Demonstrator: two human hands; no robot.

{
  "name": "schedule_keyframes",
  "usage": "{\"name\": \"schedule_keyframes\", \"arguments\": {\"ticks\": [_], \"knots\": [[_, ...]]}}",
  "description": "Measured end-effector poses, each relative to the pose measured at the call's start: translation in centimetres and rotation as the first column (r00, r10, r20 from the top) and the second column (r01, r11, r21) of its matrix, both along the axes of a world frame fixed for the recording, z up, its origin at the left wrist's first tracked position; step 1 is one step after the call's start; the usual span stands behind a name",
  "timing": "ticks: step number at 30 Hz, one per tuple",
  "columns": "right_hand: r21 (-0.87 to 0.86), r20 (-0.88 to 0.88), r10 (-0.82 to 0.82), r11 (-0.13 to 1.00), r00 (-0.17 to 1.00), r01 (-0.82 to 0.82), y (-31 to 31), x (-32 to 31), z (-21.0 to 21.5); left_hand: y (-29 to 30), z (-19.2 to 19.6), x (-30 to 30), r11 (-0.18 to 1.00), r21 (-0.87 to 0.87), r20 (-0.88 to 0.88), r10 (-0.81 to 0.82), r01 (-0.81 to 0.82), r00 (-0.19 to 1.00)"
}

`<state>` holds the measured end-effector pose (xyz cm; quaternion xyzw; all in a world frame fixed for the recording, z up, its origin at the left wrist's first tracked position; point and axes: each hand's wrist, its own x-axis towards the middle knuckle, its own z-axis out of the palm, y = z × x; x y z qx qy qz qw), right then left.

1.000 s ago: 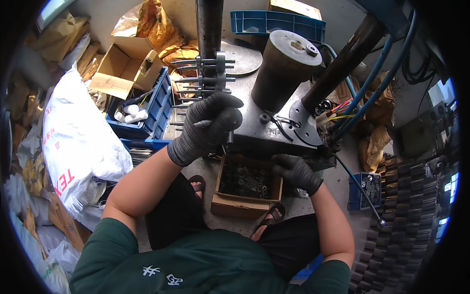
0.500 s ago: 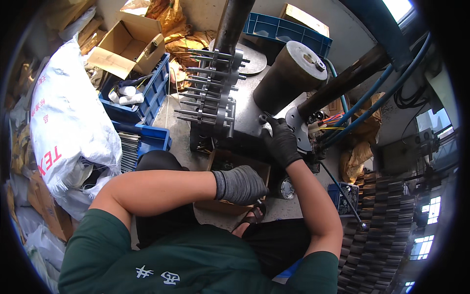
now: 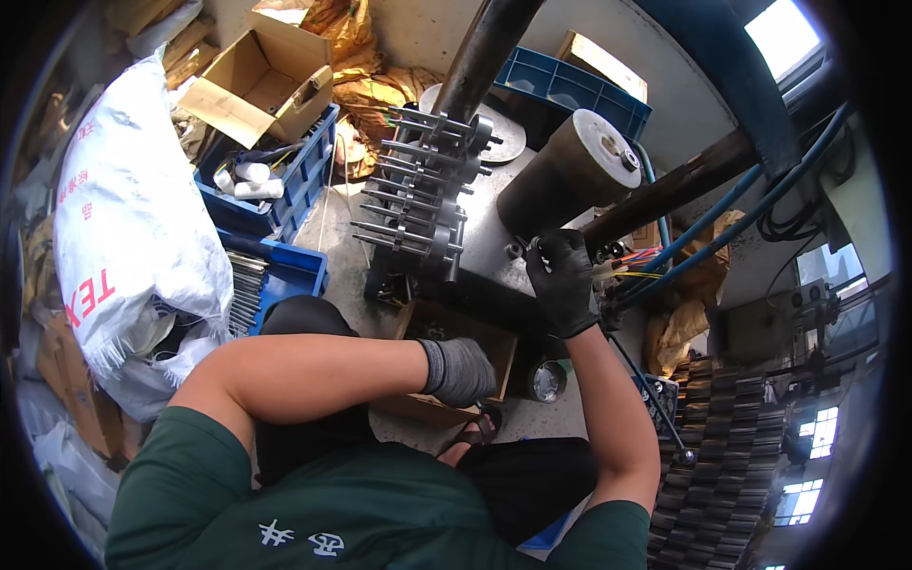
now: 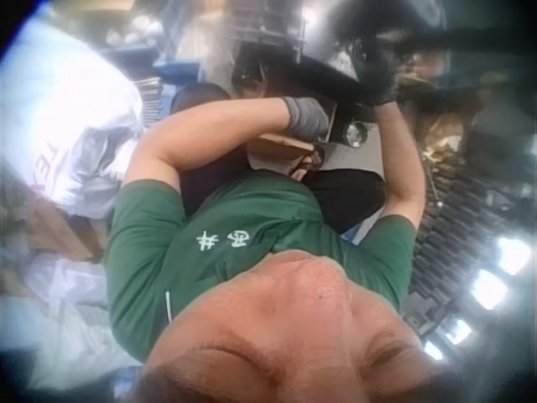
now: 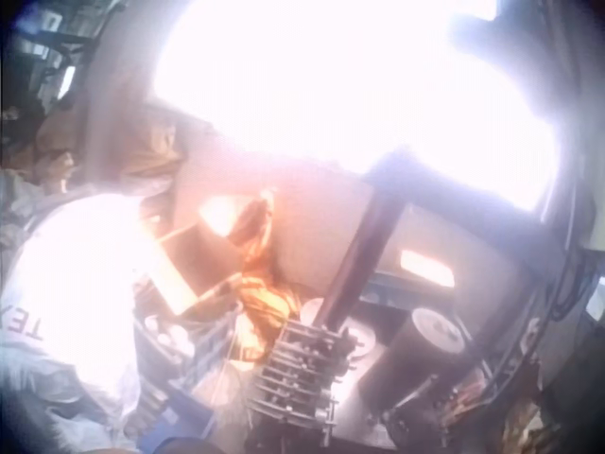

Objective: Assembling mechanical components and using an industrial press to secure them.

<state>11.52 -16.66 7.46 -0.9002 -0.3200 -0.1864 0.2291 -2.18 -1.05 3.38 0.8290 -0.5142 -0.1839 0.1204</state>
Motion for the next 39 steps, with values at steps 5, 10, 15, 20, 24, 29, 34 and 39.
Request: {"name": "schedule_keyframes", "arguments": {"ticks": [5, 10, 15, 20, 24, 29, 34, 39], "knots": [[0.181, 0.426, 0.089, 0.967, 0.900, -0.181, 0.0, 1.5, 8.5, 0.6, 0.6, -0.5, 1.000, -0.013, 0.010, -0.027, 0.027, 1.000], [0.281, 0.249, -0.148, 0.957, 0.957, 0.075, -3.3, 9.8, 11.9, -0.5, 0.2, -0.3, 0.997, -0.034, 0.014, -0.067, 0.068, 0.998], [0.210, 0.090, -0.234, 0.955, 0.968, 0.211, -5.0, 13.2, 11.8, -0.9, 0.1, 0.0, 0.995, -0.064, 0.013, -0.075, 0.075, 0.997], [0.113, 0.128, -0.230, 0.970, 0.965, 0.216, -4.4, 10.9, 12.2, 0.2, 1.6, 0.3, 0.999, -0.032, -0.009, -0.016, 0.016, 1.000], [0.487, 0.016, -0.069, 0.872, 0.997, 0.052, -6.4, 5.5, 8.5, 0.5, 1.7, 0.7, 0.988, -0.145, -0.014, 0.060, -0.061, 0.998], [0.502, -0.748, 0.222, 0.806, 0.625, 0.314, -6.2, -7.4, 0.6, 1.4, 5.2, 1.0, 0.784, -0.409, -0.371, 0.325, -0.467, 0.870], [0.617, -0.787, 0.492, 0.607, 0.373, 0.501, -2.2, -13.7, -2.2, 0.6, 4.5, 1.8, 0.523, -0.485, -0.735, 0.189, -0.701, 0.651], [0.489, -0.769, 0.602, 0.341, 0.213, 0.803, -4.7, -14.1, -5.2, 0.5, 3.5, 2.0, 0.473, -0.422, -0.886, -0.035, -0.774, 0.462]]}}
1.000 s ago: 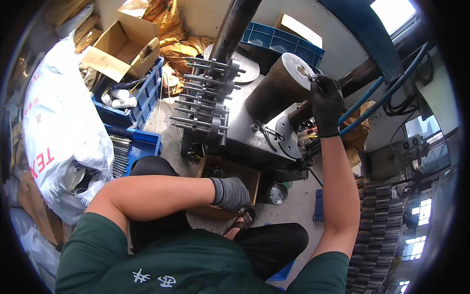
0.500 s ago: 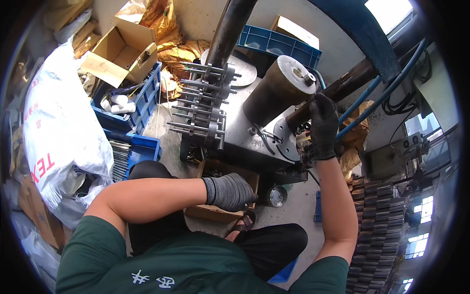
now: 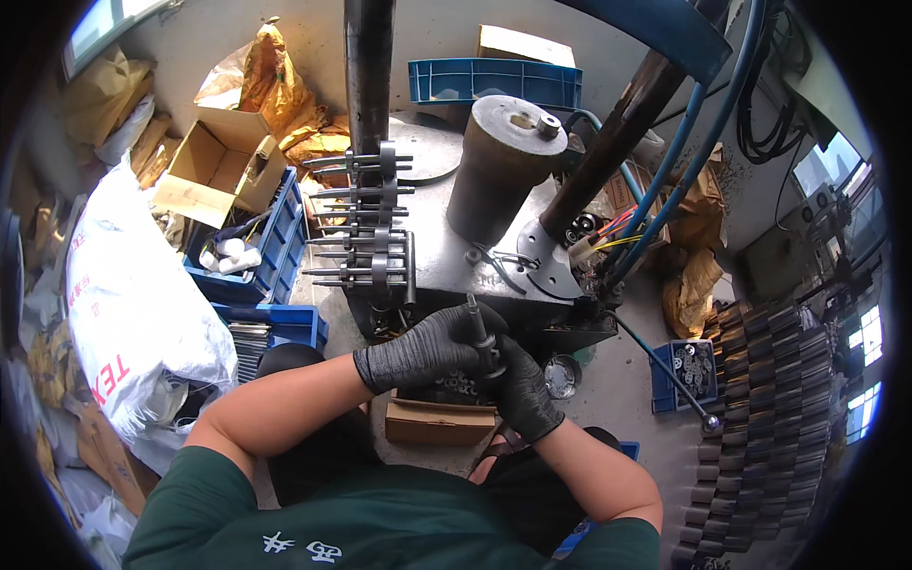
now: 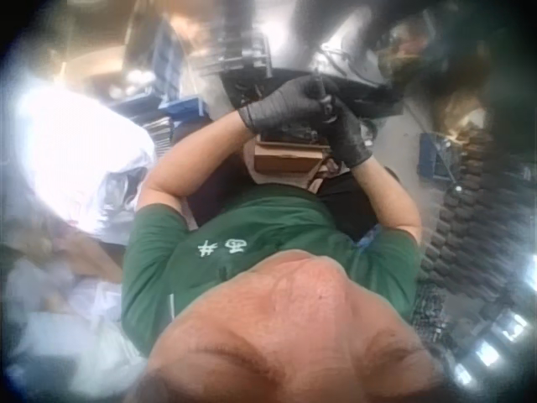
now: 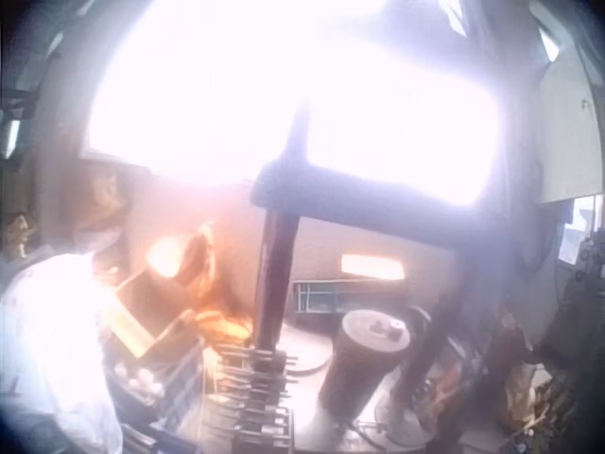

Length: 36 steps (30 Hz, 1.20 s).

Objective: Assembling mechanical components and using an industrial press to secure them.

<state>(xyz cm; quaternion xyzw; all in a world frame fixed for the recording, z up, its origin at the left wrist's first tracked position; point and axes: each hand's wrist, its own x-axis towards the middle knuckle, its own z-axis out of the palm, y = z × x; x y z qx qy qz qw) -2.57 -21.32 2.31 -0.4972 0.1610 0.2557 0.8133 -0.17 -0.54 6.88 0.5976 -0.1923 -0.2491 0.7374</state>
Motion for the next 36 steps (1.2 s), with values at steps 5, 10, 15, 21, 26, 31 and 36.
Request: {"name": "schedule_keyframes", "arguments": {"ticks": [5, 10, 15, 21, 26, 31, 36], "knots": [[0.208, 0.049, -0.126, 0.971, 0.991, 0.113, -1.6, 1.0, -0.5, -0.7, -2.9, 1.0, 0.999, -0.040, 0.080, 0.002, 0.001, 0.997], [0.234, 0.042, -0.191, 0.956, 0.981, 0.176, 0.6, 0.8, 1.6, -2.4, -4.8, 0.1, 0.994, 0.103, 0.233, -0.048, 0.024, 0.971], [0.180, 0.162, -0.198, 0.969, 0.967, 0.169, 1.0, 0.1, 2.6, -3.1, -5.2, -0.2, 0.990, 0.029, 0.143, 0.133, -0.138, 0.981], [-0.057, 0.690, 0.016, 0.998, 0.724, 0.033, 0.4, 1.0, 1.9, -1.3, -1.8, 2.0, 0.961, -0.096, 0.345, 0.276, -0.258, 0.897], [-0.060, 0.267, 0.177, 0.984, 0.947, -0.167, -1.1, 1.3, 1.3, -3.4, 9.8, 9.8, 0.875, -0.137, 0.614, 0.443, -0.464, 0.653], [-0.461, 0.444, 0.407, 0.868, 0.799, -0.185, 0.0, 1.6, 1.2, -2.4, 14.3, 21.4, 0.808, -0.139, 0.681, 0.497, -0.572, 0.537], [-0.626, 0.451, 0.510, 0.766, 0.733, -0.148, -0.1, 0.9, 2.0, -3.5, 14.0, 26.3, 0.815, -0.173, 0.648, 0.517, -0.554, 0.558]]}}
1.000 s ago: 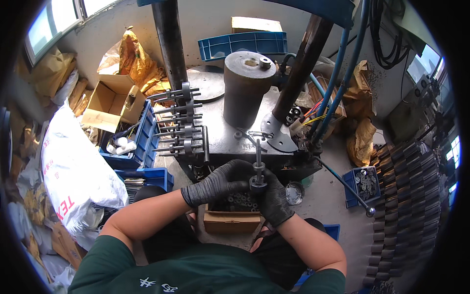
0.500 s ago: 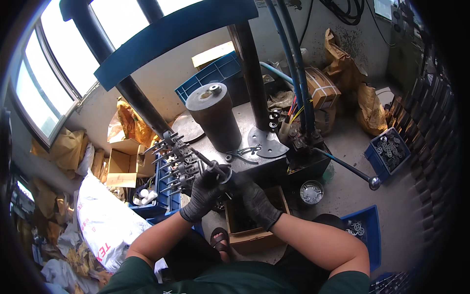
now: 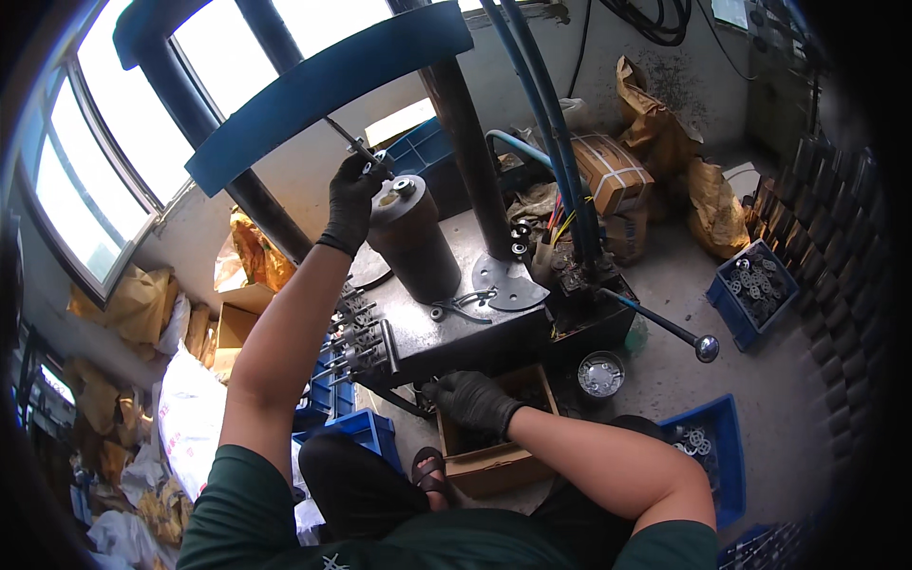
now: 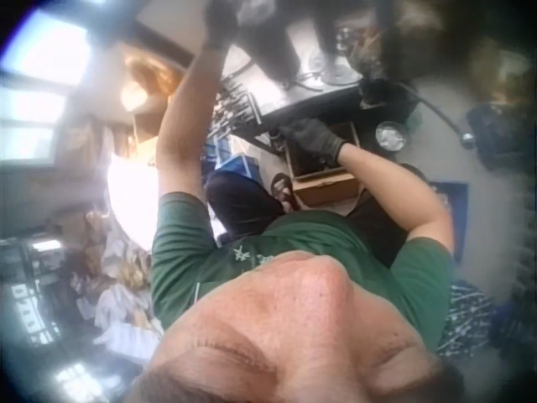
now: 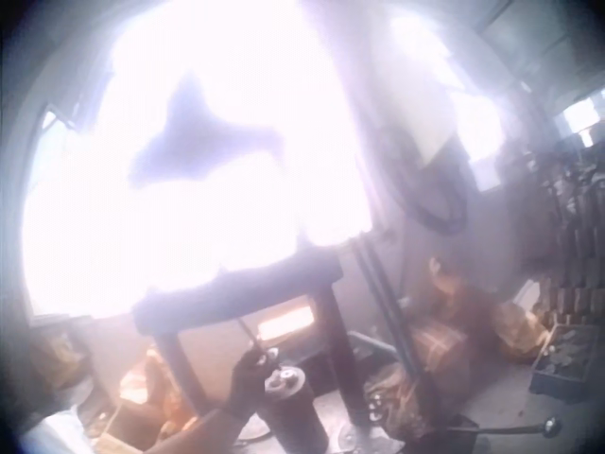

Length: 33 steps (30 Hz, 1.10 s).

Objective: Assembling mechanical components and using an industrial press to secure them.

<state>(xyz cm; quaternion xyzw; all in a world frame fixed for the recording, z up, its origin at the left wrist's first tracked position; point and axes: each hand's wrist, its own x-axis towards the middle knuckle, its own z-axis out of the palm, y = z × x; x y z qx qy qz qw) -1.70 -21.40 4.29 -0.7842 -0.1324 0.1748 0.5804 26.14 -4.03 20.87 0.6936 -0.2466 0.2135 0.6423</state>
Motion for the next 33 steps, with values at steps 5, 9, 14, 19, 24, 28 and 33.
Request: {"name": "schedule_keyframes", "arguments": {"ticks": [5, 9, 14, 19, 24, 28, 33], "knots": [[-0.549, 0.314, 0.475, 0.797, 0.822, -0.251, -1.6, -1.7, 1.7, -0.8, -0.5, 1.0, 0.995, -0.055, -0.060, -0.085, 0.082, 0.995], [-0.590, 0.103, 0.469, 0.738, 0.877, -0.326, -1.6, -4.6, 4.5, -1.5, -0.2, -0.8, 0.973, -0.140, -0.159, -0.206, 0.185, 0.966], [-0.548, 0.279, 0.529, 0.773, 0.802, -0.319, -1.5, -6.5, 3.2, -2.0, 0.9, -2.5, 0.980, -0.092, -0.180, -0.189, 0.175, 0.965], [-0.575, 0.394, 0.480, 0.794, 0.784, -0.197, -2.6, -6.4, 3.1, -2.1, 1.0, -2.5, 0.987, -0.060, -0.174, -0.156, 0.148, 0.972], [-0.563, 0.321, 0.486, 0.788, 0.813, -0.249, -3.7, -6.4, 5.2, -2.0, 0.6, -1.7, 0.988, -0.050, -0.171, -0.154, 0.147, 0.973], [-0.507, 0.478, 0.460, 0.840, 0.748, -0.193, -5.6, -6.4, 6.6, -2.0, 0.5, -1.6, 0.973, -0.072, -0.202, -0.228, 0.218, 0.952], [-0.441, 0.655, 0.265, 0.894, 0.707, 0.074, -9.4, -6.1, 10.8, -2.3, 0.7, -1.7, 0.980, -0.057, -0.246, -0.198, 0.190, 0.949]]}}
